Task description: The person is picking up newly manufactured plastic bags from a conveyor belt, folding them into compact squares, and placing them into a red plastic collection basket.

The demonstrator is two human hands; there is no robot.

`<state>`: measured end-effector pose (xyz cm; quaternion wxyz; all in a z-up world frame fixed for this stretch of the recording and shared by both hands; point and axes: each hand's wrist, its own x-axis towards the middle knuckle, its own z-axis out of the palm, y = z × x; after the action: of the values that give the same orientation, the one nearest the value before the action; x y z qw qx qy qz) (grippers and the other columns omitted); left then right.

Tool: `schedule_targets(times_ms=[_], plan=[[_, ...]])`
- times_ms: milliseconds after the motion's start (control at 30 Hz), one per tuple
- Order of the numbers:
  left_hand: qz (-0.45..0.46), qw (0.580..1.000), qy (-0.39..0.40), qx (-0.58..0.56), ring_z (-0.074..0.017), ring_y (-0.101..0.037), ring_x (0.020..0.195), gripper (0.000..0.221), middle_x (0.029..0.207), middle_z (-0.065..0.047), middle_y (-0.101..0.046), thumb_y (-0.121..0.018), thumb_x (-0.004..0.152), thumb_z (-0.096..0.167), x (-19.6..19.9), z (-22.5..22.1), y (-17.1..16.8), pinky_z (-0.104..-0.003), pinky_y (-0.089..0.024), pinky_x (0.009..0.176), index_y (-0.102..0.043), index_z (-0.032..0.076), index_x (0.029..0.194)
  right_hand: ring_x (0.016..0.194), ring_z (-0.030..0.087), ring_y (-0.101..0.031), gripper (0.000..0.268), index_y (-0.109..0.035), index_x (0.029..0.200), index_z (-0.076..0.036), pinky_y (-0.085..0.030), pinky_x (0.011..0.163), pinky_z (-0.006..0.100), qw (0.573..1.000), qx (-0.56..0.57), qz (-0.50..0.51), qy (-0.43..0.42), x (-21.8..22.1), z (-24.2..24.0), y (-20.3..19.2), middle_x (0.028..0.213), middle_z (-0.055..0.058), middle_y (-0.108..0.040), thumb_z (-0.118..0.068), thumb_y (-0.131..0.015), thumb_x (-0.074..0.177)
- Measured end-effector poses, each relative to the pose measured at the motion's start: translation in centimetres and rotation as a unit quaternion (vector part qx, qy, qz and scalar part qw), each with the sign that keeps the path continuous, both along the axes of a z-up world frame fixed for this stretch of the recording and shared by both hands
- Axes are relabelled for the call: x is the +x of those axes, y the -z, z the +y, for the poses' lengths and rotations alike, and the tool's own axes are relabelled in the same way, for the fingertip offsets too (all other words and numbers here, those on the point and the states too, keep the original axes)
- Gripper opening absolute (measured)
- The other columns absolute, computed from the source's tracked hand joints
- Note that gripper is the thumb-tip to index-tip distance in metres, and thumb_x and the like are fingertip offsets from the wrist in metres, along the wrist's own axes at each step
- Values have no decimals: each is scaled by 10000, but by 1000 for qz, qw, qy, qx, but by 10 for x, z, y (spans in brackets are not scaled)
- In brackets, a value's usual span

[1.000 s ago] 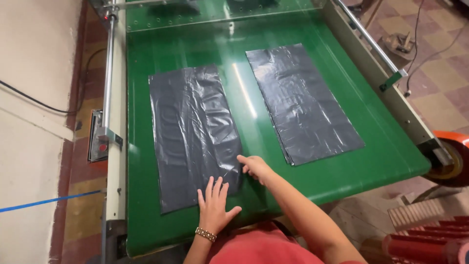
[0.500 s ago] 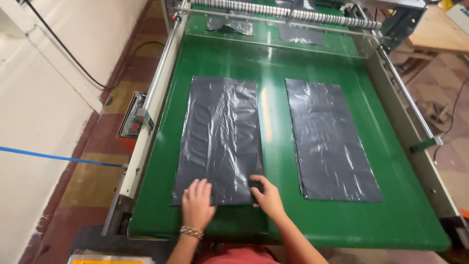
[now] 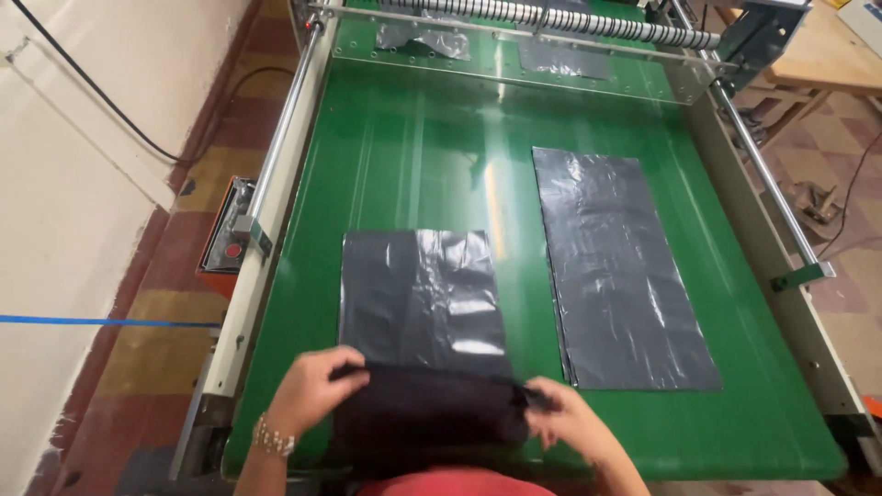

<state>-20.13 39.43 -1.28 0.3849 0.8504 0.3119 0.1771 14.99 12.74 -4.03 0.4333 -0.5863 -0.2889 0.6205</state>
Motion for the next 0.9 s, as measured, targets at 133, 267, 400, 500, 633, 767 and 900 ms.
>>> schedule_targets(times_ms=[133, 267, 400, 500, 633, 767, 900], plan=[[-3, 996, -62, -62, -205, -714, 844, 293, 1077, -97, -770, -784, 818, 269, 51, 68, 12, -302, -599, 770, -744, 105, 1058, 536, 128, -510, 158, -679, 767, -117, -381, 484, 292, 942, 17, -329, 56, 36, 91, 11, 599, 25, -591, -205, -804, 805], [-38, 986, -160, -33, -312, -698, 1033, 349, 1019, -138, -748, -771, 864, 363, 100, 155, 71, -416, -570, 866, -718, 124, 1113, 848, 345, -674, 240, -772, 875, -194, -485, 737, 448, 863, -43, -502, 33, 79, 195, 40, 805, 74, -717, -391, -751, 738], [51, 979, -196, 5, -334, -695, 1037, 334, 1040, -133, -744, -686, 915, 440, 119, 198, 135, -447, -582, 876, -692, 196, 1142, 1142, 309, -663, 399, -778, 1083, -229, -525, 953, 435, 868, -126, -480, 28, 93, 258, 54, 1076, 79, -756, -513, -727, 808], [65, 970, -235, -20, -348, -685, 1067, 354, 1078, -166, -735, -642, 944, 430, 121, 209, 144, -459, -571, 901, -658, 176, 1190, 1104, 299, -681, 343, -774, 1057, -291, -543, 928, 446, 845, -142, -515, 25, 105, 279, 78, 1057, 23, -765, -533, -694, 827], [88, 969, -222, -59, -381, -658, 1124, 450, 1158, -225, -702, -592, 968, 454, 121, 206, 130, -497, -545, 943, -567, 133, 1283, 1073, 292, -697, 386, -725, 1147, -283, -551, 908, 452, 816, -144, -558, 36, 111, 281, 90, 1065, 11, -758, -553, -605, 900], [95, 964, -235, -83, -391, -658, 1118, 364, 1145, -219, -710, -613, 936, 342, 123, 202, 116, -506, -554, 920, -575, 132, 1232, 1161, 337, -657, 480, -626, 1277, -168, -533, 962, 474, 807, -140, -573, -17, 88, 284, 34, 1204, 106, -715, -467, -618, 901], [106, 960, -251, -59, -405, -671, 1079, 334, 1118, -222, -715, -601, 933, 311, 123, 190, 108, -529, -560, 891, -558, 130, 1211, 1161, 349, -640, 576, -534, 1285, -128, -530, 963, 482, 793, -93, -602, -5, 81, 303, 19, 1233, 126, -633, -431, -736, 837]])
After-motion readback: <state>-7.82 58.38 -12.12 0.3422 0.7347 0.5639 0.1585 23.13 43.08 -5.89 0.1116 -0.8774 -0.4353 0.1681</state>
